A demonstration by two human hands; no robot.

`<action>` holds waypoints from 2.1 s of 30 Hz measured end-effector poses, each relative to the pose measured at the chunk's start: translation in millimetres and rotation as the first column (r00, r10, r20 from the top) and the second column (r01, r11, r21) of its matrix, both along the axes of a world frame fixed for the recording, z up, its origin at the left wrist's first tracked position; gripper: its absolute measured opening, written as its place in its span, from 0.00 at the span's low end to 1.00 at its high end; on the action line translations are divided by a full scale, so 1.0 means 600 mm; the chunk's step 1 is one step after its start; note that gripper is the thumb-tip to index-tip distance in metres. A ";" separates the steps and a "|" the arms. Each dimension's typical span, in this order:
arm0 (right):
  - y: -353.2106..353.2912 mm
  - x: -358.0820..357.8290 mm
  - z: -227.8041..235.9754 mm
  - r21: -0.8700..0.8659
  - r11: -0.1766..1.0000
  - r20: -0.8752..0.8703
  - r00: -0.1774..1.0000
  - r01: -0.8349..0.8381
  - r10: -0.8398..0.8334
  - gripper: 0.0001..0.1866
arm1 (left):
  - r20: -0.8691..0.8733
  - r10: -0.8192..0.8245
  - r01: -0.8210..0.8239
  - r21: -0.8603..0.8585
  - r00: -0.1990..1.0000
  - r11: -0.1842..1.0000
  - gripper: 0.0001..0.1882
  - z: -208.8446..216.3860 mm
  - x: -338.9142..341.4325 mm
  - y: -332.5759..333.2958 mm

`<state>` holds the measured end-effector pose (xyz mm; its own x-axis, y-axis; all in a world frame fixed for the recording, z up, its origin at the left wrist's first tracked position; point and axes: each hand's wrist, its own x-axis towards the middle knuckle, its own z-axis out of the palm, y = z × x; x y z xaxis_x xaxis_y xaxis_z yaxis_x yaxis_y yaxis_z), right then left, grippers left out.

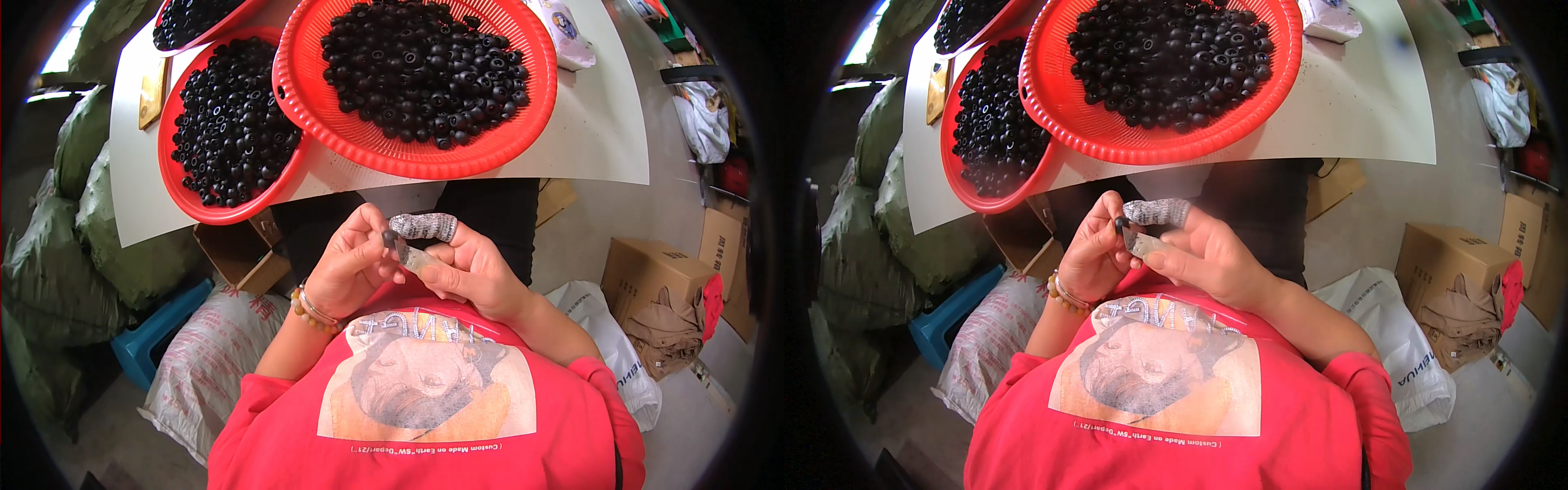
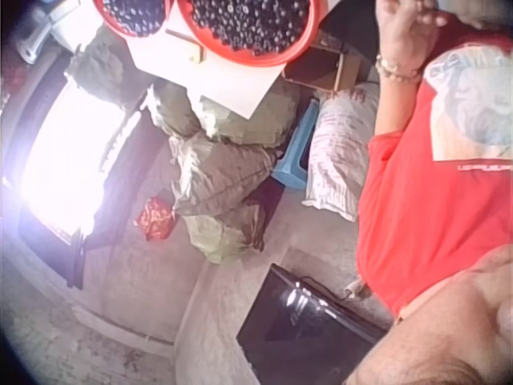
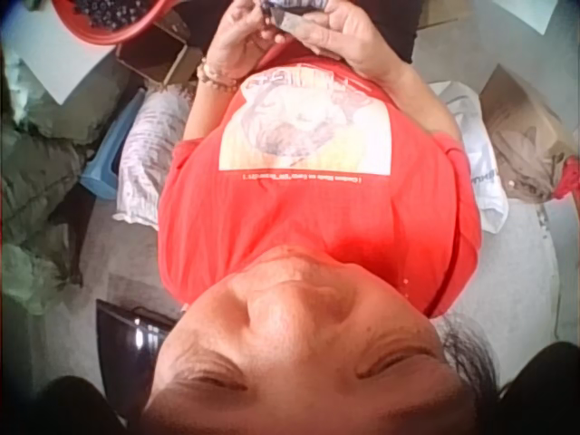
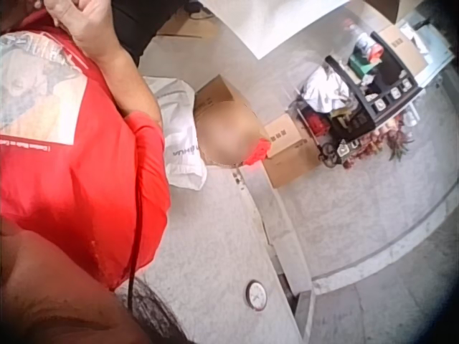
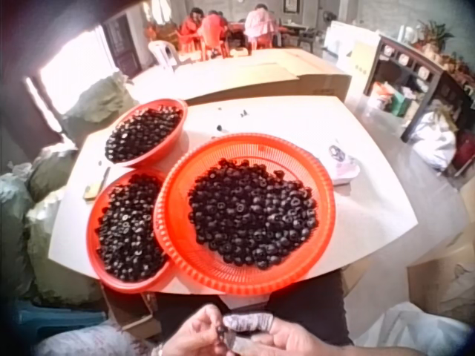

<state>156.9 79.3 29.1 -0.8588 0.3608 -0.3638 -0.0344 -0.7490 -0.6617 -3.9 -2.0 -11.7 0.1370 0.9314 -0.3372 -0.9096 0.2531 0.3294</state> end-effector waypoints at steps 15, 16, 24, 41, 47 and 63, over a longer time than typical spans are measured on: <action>-0.002 0.001 -0.009 0.045 0.999 -0.001 1.000 0.015 -0.015 0.20 | -0.247 0.077 -0.074 0.024 0.966 0.997 0.10 0.009 0.009 0.000; -0.002 0.000 -0.009 0.044 0.999 -0.002 1.000 0.017 -0.017 0.20 | -0.247 0.079 -0.075 0.026 0.966 0.997 0.10 0.009 0.009 0.000; -0.005 0.000 -0.013 0.028 0.999 -0.023 0.999 0.040 -0.040 0.19 | -0.278 0.102 -0.092 0.050 0.955 0.995 0.08 0.009 0.010 -0.001; -0.006 -0.001 -0.013 0.014 0.999 -0.012 0.999 0.032 -0.032 0.19 | -0.284 0.125 -0.122 0.027 0.951 0.992 0.08 0.001 0.010 -0.003; -0.003 -0.002 -0.011 0.011 0.999 0.000 0.999 0.038 -0.038 0.19 | -0.279 0.120 -0.116 0.032 0.953 0.993 0.08 0.006 0.012 -0.001; -0.005 -0.001 -0.016 -0.003 0.999 -0.020 0.999 0.042 -0.042 0.19 | -0.362 0.137 -0.128 0.049 0.922 0.991 0.08 0.004 0.012 -0.002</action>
<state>156.2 76.6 19.3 -0.8499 0.3957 -0.3479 -0.0787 -0.7483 -0.6587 3.5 -3.2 -9.1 -0.1164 0.9408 -0.3183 -0.7508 0.1265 0.6483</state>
